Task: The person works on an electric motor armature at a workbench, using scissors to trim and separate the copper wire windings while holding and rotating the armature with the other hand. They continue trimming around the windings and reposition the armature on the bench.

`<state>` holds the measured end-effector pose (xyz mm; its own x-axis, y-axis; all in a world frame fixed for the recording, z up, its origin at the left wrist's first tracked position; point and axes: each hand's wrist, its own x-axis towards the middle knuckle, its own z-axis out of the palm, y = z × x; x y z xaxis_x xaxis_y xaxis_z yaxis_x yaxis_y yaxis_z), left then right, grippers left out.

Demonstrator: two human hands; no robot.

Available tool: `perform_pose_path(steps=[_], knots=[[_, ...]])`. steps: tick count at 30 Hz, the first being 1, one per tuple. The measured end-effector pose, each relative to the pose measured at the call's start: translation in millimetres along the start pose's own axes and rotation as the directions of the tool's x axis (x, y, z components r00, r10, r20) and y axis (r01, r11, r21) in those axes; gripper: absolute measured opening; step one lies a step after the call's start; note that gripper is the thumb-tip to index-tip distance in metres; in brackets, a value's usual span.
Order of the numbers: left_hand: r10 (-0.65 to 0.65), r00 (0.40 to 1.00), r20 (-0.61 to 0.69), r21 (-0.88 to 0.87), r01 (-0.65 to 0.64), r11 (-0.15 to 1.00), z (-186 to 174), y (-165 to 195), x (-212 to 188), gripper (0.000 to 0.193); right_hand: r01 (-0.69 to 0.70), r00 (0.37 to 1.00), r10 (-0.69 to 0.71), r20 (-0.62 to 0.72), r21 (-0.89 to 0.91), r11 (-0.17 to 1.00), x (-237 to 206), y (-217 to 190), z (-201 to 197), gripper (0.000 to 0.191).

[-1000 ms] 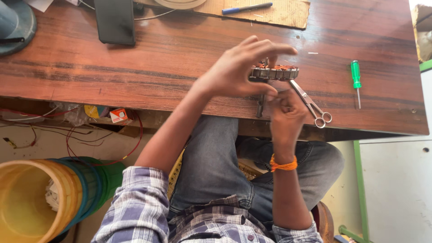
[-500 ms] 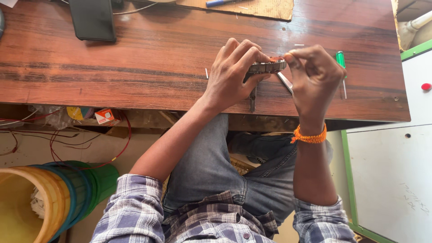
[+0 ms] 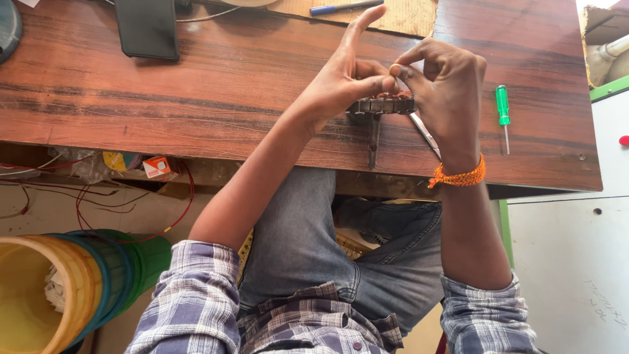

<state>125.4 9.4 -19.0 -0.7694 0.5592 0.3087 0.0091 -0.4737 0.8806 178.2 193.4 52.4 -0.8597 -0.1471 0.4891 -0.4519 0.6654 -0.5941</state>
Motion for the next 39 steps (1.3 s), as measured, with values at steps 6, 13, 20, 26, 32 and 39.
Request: perform_pose_path(steps=[6,13,20,26,32,39], knots=[[0.162,0.975,0.154,0.359,-0.208,0.910,-19,5,-7,0.104,-0.010,0.998,0.006,-0.065,-0.064,0.998,-34,-24,0,0.008],[0.365,0.882,0.298,0.598,-0.471,0.648,-21,11,-7,0.090,-0.185,0.954,0.218,-0.206,0.170,0.968,-80,-31,41,0.009],[0.230,0.935,0.270,0.748,-0.354,0.562,-8,34,-18,0.062,-0.201,0.880,0.437,-0.184,0.690,0.695,-97,-2,73,0.008],[0.444,0.880,0.172,0.930,-0.294,0.222,38,11,-30,0.052,-0.276,0.793,0.548,-0.266,0.645,0.713,-105,22,61,0.010],[0.537,0.842,0.042,0.926,-0.236,0.296,42,-11,-33,0.032,-0.071,0.897,0.217,-0.386,0.359,0.931,-95,28,25,0.010],[0.544,0.839,0.037,0.917,-0.244,0.314,39,-9,-35,0.031,0.161,0.951,-0.130,-0.282,0.088,0.983,-49,25,12,0.009]])
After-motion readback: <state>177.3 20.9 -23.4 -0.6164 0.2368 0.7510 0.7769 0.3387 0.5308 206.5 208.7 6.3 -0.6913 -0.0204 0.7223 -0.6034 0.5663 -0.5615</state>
